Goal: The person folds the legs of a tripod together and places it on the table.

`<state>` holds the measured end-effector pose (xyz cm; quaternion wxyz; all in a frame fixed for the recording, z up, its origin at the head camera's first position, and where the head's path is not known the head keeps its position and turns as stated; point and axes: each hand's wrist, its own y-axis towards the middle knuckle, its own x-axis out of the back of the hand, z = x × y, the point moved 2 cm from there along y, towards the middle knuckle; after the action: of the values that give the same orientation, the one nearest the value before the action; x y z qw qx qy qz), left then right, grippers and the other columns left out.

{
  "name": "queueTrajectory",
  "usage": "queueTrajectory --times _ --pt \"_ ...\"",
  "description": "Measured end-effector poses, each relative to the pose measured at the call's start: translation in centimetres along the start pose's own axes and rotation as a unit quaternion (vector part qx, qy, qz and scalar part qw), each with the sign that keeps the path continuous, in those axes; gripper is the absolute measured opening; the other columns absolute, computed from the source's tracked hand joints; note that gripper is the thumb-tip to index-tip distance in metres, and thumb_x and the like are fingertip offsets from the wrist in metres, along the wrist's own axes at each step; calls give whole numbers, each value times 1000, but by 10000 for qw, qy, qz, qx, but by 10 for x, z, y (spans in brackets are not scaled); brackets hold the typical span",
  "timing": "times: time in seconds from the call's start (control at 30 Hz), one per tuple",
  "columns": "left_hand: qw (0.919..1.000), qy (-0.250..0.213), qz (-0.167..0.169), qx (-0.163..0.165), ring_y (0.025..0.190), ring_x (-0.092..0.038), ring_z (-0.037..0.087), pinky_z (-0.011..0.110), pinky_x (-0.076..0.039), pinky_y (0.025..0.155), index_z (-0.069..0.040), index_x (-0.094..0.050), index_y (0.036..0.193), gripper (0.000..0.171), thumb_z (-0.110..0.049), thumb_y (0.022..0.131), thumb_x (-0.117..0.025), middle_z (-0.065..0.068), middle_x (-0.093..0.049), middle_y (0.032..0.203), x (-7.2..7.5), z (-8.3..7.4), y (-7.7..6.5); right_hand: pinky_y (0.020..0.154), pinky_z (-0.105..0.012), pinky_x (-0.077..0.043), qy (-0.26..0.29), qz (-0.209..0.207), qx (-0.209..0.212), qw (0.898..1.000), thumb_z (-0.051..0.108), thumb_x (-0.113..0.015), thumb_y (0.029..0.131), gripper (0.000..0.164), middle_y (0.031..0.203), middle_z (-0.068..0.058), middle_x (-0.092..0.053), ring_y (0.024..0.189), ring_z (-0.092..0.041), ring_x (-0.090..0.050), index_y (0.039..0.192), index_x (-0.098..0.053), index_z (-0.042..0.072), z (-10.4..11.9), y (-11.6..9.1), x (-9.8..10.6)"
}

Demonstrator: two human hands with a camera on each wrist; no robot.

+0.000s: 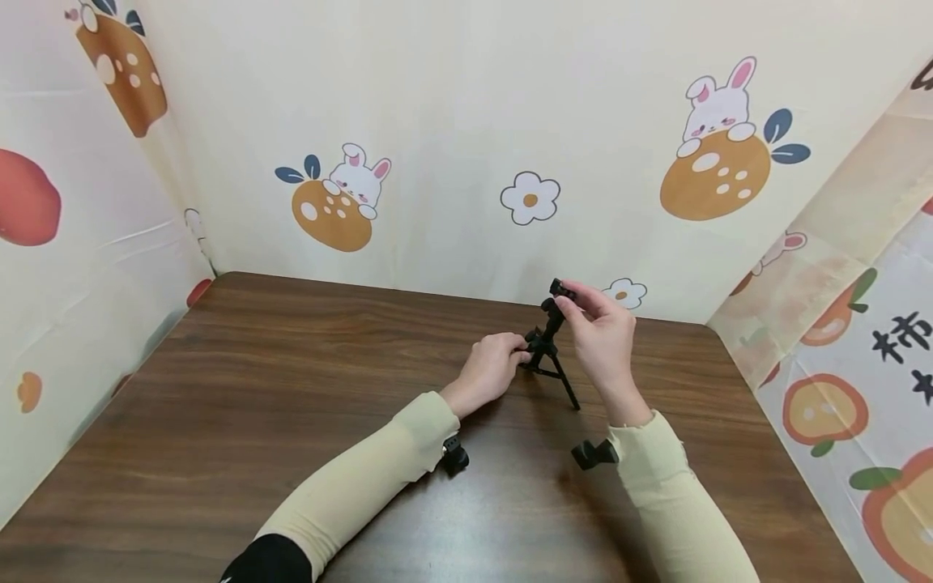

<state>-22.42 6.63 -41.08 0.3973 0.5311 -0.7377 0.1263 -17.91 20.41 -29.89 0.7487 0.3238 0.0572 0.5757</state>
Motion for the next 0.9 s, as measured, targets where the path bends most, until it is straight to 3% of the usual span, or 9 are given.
queueTrajectory --times 0.37,0.63,0.9 --pt "9945 -1013 -245 -118 73 -57 11 27 -46 66 -7 -71 101 14 -19 99 -62 5 -72 92 -1 4 3 79 -18 -53 -56 47 57 10000 -1 -70 91 22 107 -22 -71 93 -19 -70 112 -70 -9 3 2 -1" --pt "9801 -1973 -223 -23 76 -57 13 27 -45 69 -1 -68 105 20 -19 102 -57 10 -70 93 -4 6 2 78 -17 -52 -92 21 87 9999 -2 -70 91 22 104 -24 -71 89 -11 -70 111 -70 -10 3 1 -2" --pt "9589 -2826 -164 208 87 -61 22 28 -45 76 2 -67 107 21 -16 102 -59 5 -69 96 -7 9 1 79 -17 -52 -88 49 126 9999 -2 -71 91 22 104 -23 -71 90 -14 -70 112 -70 -9 5 1 -2"
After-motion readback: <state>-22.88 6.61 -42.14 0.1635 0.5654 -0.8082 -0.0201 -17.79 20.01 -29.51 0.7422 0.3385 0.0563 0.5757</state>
